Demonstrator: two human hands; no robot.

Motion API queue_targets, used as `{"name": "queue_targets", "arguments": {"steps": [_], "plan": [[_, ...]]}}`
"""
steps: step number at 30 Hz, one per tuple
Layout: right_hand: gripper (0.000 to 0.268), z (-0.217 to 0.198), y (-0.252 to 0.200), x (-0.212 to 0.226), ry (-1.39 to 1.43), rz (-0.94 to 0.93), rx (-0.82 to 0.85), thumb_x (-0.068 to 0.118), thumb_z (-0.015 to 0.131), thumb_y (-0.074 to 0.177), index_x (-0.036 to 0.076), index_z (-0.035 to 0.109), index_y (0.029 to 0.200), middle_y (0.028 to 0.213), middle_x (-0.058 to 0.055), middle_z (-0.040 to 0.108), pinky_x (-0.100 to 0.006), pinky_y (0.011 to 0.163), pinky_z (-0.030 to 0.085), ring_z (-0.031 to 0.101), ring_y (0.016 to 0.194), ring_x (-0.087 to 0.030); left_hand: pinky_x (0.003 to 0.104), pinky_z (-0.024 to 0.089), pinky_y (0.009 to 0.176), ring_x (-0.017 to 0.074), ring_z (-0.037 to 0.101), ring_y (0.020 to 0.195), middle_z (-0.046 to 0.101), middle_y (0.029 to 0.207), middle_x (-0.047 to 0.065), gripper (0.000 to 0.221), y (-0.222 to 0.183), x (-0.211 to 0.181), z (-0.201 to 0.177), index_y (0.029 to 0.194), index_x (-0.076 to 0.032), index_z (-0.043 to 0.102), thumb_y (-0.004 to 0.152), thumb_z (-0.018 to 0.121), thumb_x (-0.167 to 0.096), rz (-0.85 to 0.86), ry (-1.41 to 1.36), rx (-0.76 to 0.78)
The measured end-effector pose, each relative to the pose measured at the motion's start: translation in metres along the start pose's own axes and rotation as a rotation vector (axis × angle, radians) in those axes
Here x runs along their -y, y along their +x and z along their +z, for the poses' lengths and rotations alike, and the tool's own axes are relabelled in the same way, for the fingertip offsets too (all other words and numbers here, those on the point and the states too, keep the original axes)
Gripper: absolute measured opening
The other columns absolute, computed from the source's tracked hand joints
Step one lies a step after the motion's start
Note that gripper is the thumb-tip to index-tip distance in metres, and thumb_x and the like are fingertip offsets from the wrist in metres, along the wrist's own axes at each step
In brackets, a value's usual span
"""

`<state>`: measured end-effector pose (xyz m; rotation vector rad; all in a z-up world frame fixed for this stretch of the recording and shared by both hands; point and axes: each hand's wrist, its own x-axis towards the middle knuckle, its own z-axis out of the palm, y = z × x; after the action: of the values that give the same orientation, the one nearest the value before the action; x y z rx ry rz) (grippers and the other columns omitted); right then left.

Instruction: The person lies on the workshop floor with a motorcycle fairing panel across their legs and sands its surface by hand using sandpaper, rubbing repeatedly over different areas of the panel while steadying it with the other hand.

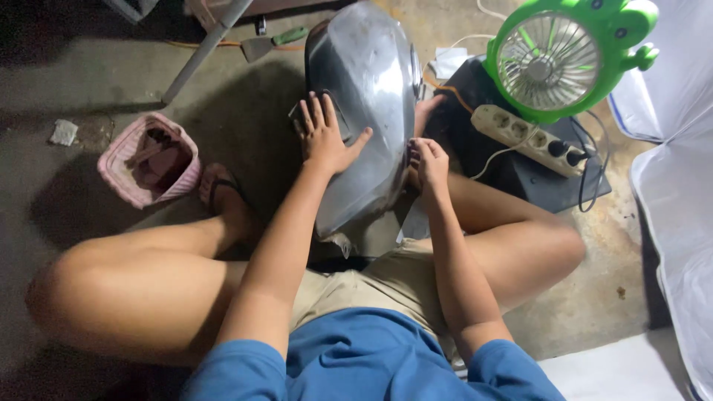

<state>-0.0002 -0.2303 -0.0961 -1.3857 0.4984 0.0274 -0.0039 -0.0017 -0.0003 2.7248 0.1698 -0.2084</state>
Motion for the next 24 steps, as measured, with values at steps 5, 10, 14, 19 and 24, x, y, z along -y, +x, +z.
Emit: {"name": "queue_targets", "arguments": {"steps": [5, 10, 14, 19, 24], "plan": [[0.010, -0.001, 0.008, -0.009, 0.031, -0.039, 0.023, 0.026, 0.072, 0.090, 0.018, 0.077, 0.093, 0.081, 0.002, 0.070, -0.022, 0.062, 0.055, 0.064, 0.072, -0.009, 0.067, 0.006, 0.123, 0.0465, -0.002, 0.157, 0.000, 0.170, 0.026, 0.117, -0.053, -0.010, -0.004, 0.163, 0.000, 0.011, 0.087, 0.047, -0.081, 0.078, 0.073, 0.061], [0.012, 0.005, 0.004, 0.006, 0.015, -0.036, 0.030, 0.028, 0.072, 0.091, 0.019, 0.079, 0.094, 0.082, 0.003, 0.072, -0.021, 0.062, 0.055, 0.066, 0.072, -0.008, 0.068, 0.006, 0.123, 0.0464, -0.003, 0.157, -0.004, 0.170, 0.025, 0.113, -0.011, -0.009, -0.007, 0.164, -0.002, 0.008, 0.090, 0.045, -0.080, 0.088, 0.082, 0.082], [0.011, 0.003, 0.006, -0.005, 0.048, -0.025, 0.011, 0.025, 0.072, 0.090, 0.017, 0.078, 0.094, 0.080, 0.002, 0.072, -0.019, 0.059, 0.055, 0.066, 0.069, -0.007, 0.072, 0.008, 0.122, 0.0482, -0.011, 0.155, -0.016, 0.168, 0.024, 0.119, 0.045, 0.001, 0.004, 0.164, -0.006, -0.007, 0.092, 0.039, -0.088, 0.028, 0.025, 0.094], [0.011, 0.003, -0.001, 0.003, 0.041, 0.013, 0.007, 0.026, 0.071, 0.090, 0.018, 0.078, 0.094, 0.079, 0.002, 0.071, -0.021, 0.061, 0.055, 0.065, 0.070, -0.008, 0.073, 0.004, 0.121, 0.0473, -0.013, 0.155, -0.017, 0.168, 0.024, 0.120, 0.007, -0.005, -0.005, 0.164, -0.005, -0.007, 0.090, 0.043, -0.085, 0.061, 0.033, 0.139], [0.011, 0.004, 0.009, -0.001, 0.034, -0.009, 0.027, 0.028, 0.071, 0.091, 0.020, 0.078, 0.094, 0.082, 0.004, 0.072, -0.019, 0.060, 0.054, 0.064, 0.069, -0.007, 0.071, 0.001, 0.121, 0.0436, -0.005, 0.157, -0.003, 0.170, 0.025, 0.119, -0.052, -0.008, -0.003, 0.163, -0.001, 0.012, 0.085, 0.048, -0.083, 0.143, 0.101, 0.088]]}}
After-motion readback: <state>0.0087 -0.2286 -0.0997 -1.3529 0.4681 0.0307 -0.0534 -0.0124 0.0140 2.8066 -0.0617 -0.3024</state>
